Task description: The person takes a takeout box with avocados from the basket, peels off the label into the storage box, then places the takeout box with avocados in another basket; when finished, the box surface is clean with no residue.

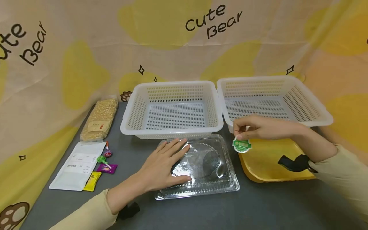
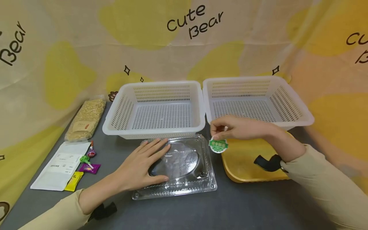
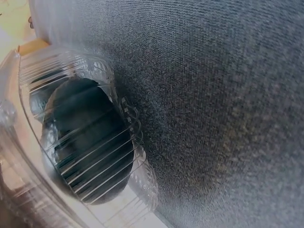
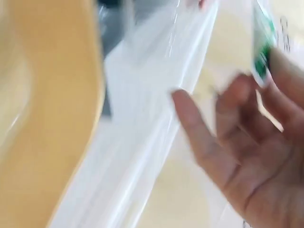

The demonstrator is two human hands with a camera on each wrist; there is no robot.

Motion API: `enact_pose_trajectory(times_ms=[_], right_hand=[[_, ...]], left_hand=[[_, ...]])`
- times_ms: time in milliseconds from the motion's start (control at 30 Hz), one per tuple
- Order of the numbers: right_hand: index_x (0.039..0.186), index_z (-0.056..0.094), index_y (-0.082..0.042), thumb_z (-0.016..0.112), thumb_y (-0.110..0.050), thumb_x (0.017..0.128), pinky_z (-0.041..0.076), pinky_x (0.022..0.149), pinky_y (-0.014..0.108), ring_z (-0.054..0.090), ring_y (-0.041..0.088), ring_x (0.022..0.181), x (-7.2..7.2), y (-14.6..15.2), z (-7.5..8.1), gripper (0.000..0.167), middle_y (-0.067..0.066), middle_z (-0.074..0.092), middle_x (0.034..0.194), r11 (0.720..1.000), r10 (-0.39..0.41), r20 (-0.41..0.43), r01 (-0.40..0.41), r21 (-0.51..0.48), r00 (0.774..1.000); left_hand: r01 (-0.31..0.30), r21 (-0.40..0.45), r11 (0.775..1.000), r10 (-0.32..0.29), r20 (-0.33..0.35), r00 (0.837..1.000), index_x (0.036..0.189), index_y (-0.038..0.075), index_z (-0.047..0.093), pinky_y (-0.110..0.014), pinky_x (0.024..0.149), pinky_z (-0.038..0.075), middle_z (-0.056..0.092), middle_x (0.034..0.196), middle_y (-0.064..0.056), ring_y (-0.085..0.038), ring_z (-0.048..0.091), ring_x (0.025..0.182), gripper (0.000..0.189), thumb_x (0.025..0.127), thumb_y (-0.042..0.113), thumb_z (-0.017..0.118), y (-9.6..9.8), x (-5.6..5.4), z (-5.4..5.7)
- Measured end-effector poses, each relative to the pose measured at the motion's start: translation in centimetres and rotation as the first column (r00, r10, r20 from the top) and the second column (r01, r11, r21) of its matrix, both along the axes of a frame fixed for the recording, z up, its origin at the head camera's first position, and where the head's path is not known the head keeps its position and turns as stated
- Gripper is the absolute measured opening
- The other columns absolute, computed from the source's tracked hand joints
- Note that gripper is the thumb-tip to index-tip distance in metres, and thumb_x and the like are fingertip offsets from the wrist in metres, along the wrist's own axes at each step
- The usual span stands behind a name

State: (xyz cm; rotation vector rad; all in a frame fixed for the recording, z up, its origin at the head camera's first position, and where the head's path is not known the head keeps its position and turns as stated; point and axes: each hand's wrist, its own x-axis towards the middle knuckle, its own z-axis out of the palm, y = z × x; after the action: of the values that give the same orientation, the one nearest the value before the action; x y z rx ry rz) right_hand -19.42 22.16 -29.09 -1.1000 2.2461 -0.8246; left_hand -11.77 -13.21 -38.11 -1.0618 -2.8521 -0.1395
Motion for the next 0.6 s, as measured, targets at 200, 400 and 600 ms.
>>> enact_pose_trajectory(times_ms=[200,400,600], right_hand=[[0.088,0.059,-0.019,0.066,-0.023,0.094,0.042,0.061,0.020,0.050,0.002,0.070,0.0,5.2,-2.0,0.010,-0.008,0.051,0.075,0.972,-0.059,0.062,0.043,0.232,0.996],[0.084,0.056,-0.011,0.073,-0.009,0.084,0.035,0.060,0.019,0.045,0.004,0.067,-0.9,6.7,-5.2,0.017,-0.006,0.044,0.074,0.933,-0.137,0.085,0.100,0.345,0.987],[0.082,0.055,-0.012,0.072,-0.002,0.079,0.033,0.059,0.019,0.044,0.005,0.066,-1.0,6.4,-6.4,0.020,-0.006,0.042,0.072,0.916,-0.158,0.075,0.118,0.383,0.985]], left_hand=[[-0.012,0.009,1.000,0.012,0.011,1.000,0.158,0.023,0.026,-0.051,0.125,0.024,0.022,0.167,0.001,-0.024,0.024,0.154,0.093,0.086,0.080,0.043,0.0,0.1,-0.1],[-0.022,0.017,1.000,0.022,0.007,1.000,0.157,0.023,0.026,-0.050,0.125,0.024,0.022,0.167,0.002,-0.023,0.024,0.154,0.092,0.086,0.080,0.043,-0.1,0.1,-0.2],[-0.017,0.025,1.000,0.017,0.004,1.000,0.157,0.024,0.027,-0.050,0.125,0.024,0.023,0.166,0.002,-0.024,0.025,0.154,0.092,0.086,0.081,0.040,0.2,0.1,-0.2]])
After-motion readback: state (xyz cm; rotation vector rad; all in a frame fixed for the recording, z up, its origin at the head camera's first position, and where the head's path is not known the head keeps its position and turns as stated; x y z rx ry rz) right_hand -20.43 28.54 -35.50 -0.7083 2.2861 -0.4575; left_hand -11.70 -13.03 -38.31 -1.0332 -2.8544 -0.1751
